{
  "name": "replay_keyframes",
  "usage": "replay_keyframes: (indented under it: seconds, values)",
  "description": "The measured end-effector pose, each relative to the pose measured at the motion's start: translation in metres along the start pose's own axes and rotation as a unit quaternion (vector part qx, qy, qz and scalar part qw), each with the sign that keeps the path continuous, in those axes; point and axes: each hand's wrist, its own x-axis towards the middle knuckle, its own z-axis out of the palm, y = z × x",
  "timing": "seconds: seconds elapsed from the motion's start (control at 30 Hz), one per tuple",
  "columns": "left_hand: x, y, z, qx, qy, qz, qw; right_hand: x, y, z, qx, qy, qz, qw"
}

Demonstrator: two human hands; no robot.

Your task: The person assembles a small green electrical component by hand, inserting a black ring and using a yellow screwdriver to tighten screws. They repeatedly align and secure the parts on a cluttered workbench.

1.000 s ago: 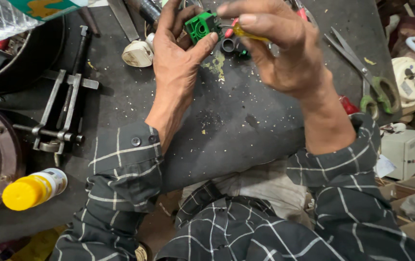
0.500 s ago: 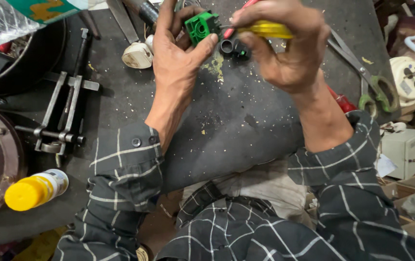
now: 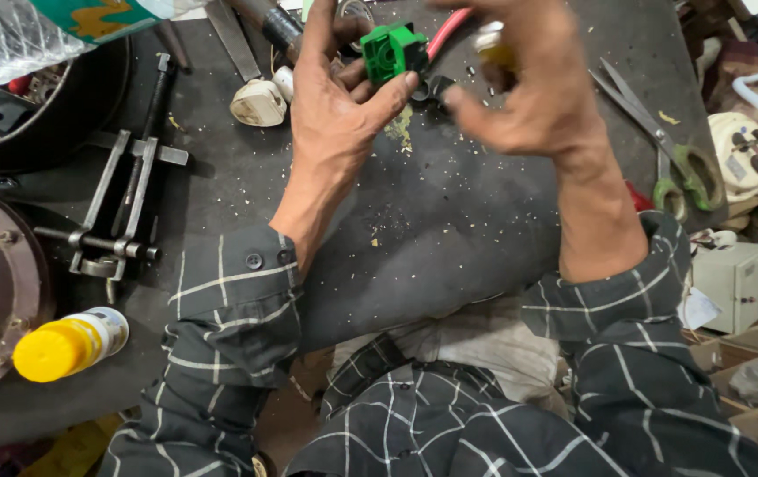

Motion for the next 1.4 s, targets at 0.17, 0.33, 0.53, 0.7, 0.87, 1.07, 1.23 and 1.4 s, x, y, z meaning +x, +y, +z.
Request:
replay_keyframes:
  seconds: [0.17, 0.33, 0.53, 0.7, 0.87, 1.07, 1.23, 1.4]
  values:
    - [-0.003, 0.005, 0.003, -0.018, -0.019, 0.004, 1.000, 0.017, -0.014, 0.014, -0.045, -0.050, -0.043, 0.997]
    - [-0.002, 0.010, 0.005, -0.033, -0.019, 0.001, 0.999, 0.016, -0.005, 0.013, -0.014, -0.040, -0.026, 0.999]
    - [-0.001, 0.012, 0.006, -0.050, -0.024, 0.004, 0.998, 0.010, 0.006, 0.019, 0.006, -0.026, -0.019, 0.999]
    - [-0.003, 0.004, 0.004, -0.036, -0.011, 0.014, 0.999, 0.010, 0.010, 0.020, -0.007, -0.028, -0.013, 0.999]
    - [-0.004, -0.002, 0.002, -0.030, -0.012, 0.035, 0.999, 0.010, 0.007, 0.021, -0.006, -0.022, -0.036, 0.999]
    - [-0.004, -0.005, 0.004, -0.041, 0.000, 0.030, 0.999, 0.010, 0.007, 0.021, -0.019, -0.022, -0.018, 0.999]
    - [-0.005, -0.005, 0.004, -0.020, -0.003, 0.044, 0.999, 0.008, 0.006, 0.021, -0.016, -0.019, -0.029, 0.999]
    - [-0.005, -0.007, 0.004, -0.002, -0.017, 0.052, 0.999, 0.009, 0.008, 0.021, -0.015, -0.018, 0.004, 1.000]
